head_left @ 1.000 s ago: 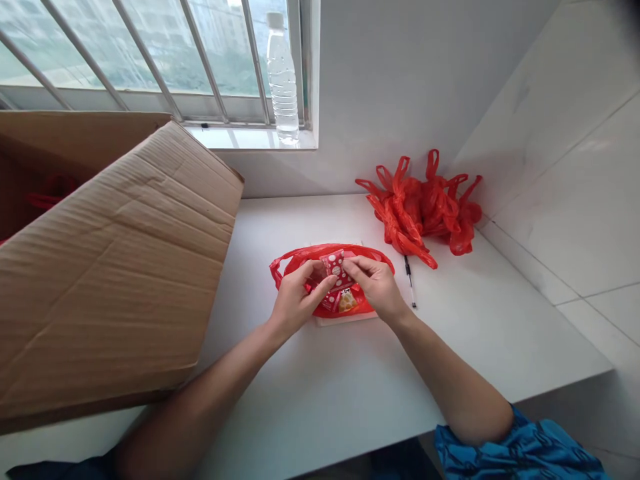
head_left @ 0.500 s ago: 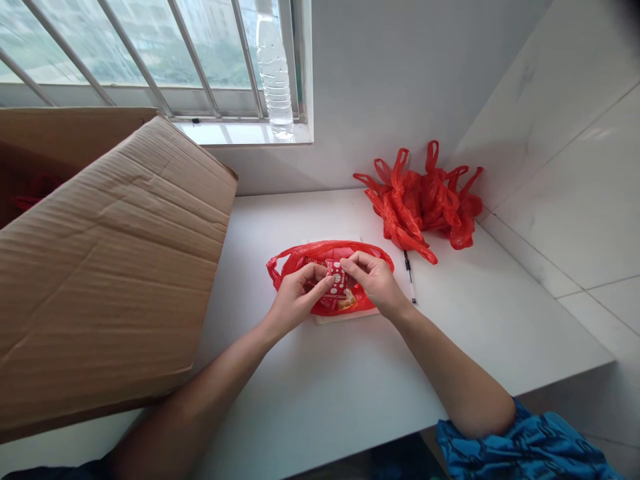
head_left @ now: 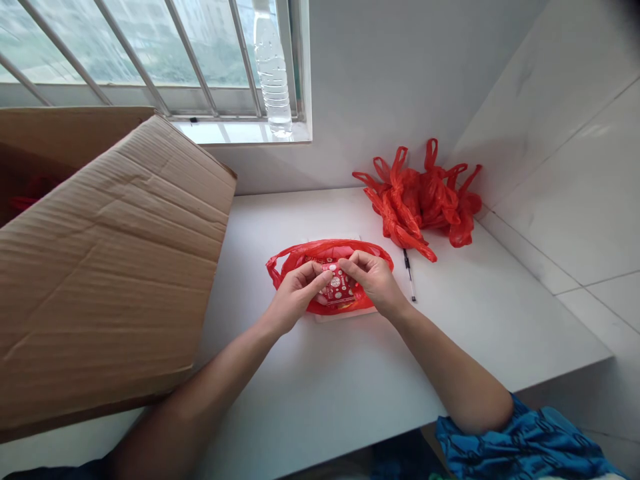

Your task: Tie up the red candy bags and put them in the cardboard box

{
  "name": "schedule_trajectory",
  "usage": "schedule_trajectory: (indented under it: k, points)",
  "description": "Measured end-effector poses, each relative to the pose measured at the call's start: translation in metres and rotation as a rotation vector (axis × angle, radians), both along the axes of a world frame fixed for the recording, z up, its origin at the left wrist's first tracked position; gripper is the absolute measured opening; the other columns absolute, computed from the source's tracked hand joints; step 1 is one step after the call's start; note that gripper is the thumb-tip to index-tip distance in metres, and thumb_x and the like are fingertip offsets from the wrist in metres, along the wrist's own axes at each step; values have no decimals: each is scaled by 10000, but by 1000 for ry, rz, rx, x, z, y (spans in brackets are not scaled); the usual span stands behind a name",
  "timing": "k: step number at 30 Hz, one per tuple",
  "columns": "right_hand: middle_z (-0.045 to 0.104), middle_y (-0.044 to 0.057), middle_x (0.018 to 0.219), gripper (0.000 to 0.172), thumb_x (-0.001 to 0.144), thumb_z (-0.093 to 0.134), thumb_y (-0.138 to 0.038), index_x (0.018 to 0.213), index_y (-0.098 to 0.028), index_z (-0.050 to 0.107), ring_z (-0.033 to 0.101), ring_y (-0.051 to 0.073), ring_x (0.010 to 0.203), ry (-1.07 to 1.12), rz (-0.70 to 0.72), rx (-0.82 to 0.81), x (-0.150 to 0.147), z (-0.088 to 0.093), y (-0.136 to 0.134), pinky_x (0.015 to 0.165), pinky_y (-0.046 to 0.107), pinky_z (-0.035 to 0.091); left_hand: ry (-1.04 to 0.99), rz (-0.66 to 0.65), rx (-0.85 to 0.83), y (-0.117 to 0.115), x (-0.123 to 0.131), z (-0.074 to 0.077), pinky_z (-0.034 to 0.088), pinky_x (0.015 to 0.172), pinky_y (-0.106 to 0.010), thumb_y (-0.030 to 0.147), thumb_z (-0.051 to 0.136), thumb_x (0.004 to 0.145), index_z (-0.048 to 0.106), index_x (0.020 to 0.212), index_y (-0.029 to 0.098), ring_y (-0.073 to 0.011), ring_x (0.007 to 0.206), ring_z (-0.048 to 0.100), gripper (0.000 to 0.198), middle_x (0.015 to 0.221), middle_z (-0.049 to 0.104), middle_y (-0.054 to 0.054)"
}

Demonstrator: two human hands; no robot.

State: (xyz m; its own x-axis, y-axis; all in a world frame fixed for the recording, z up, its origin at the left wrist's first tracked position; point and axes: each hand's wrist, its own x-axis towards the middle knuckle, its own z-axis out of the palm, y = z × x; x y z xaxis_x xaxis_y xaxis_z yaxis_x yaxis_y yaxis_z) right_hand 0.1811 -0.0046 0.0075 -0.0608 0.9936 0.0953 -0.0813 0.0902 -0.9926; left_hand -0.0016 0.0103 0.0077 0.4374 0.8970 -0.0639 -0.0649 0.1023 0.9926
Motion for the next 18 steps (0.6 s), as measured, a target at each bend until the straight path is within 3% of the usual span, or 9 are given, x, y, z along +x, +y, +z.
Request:
schedule_trajectory:
  k: [3, 5, 8, 15, 18]
  points:
    - [594, -15, 724, 427, 924, 551, -612, 772, -218, 616, 558, 137, 654, 5, 51, -3, 0, 1, -1, 626, 258, 490, -122, 120, -80, 2, 1, -5, 561, 613, -201, 448, 754, 810, 587, 815, 171, -80, 641, 585, 323, 777, 602, 24]
    - [631, -5, 788, 374, 920, 578, -581, 859, -221, 662, 592, 145, 700, -22, 87, 9, 1, 1, -1, 652, 262, 512, -188, 165, -125, 4, 1, -7, 582, 660, -198, 425, 779, 789, 610, 849, 173, -83, 691, 621, 309, 825, 630, 19]
    - [640, -7, 790, 290, 893, 654, -511, 887, -222, 688, 600, 138, 691, -48, 76, 43, 2, 0, 0, 635, 252, 519, -207, 150, -157, 6, -1, -9, 596, 730, -213, 397, 797, 777, 631, 863, 171, -96, 742, 668, 294, 874, 677, 5]
    - [656, -6, 750, 287, 902, 643, -501, 858, -223, 696, 619, 144, 663, -59, 55, 68, 1, -1, 1, 619, 262, 532, -146, 138, -91, 7, -2, -11, 608, 792, -272, 418, 788, 781, 636, 885, 168, -139, 790, 702, 311, 921, 715, -27]
    - [700, 11, 825, 273, 927, 612, -479, 942, -223, 707, 658, 164, 723, -140, 32, 97, 7, -3, 3, 688, 291, 558, -71, 141, -19, 8, -3, -12, 606, 796, -294, 447, 739, 826, 640, 989, 172, -154, 822, 702, 334, 992, 710, -47]
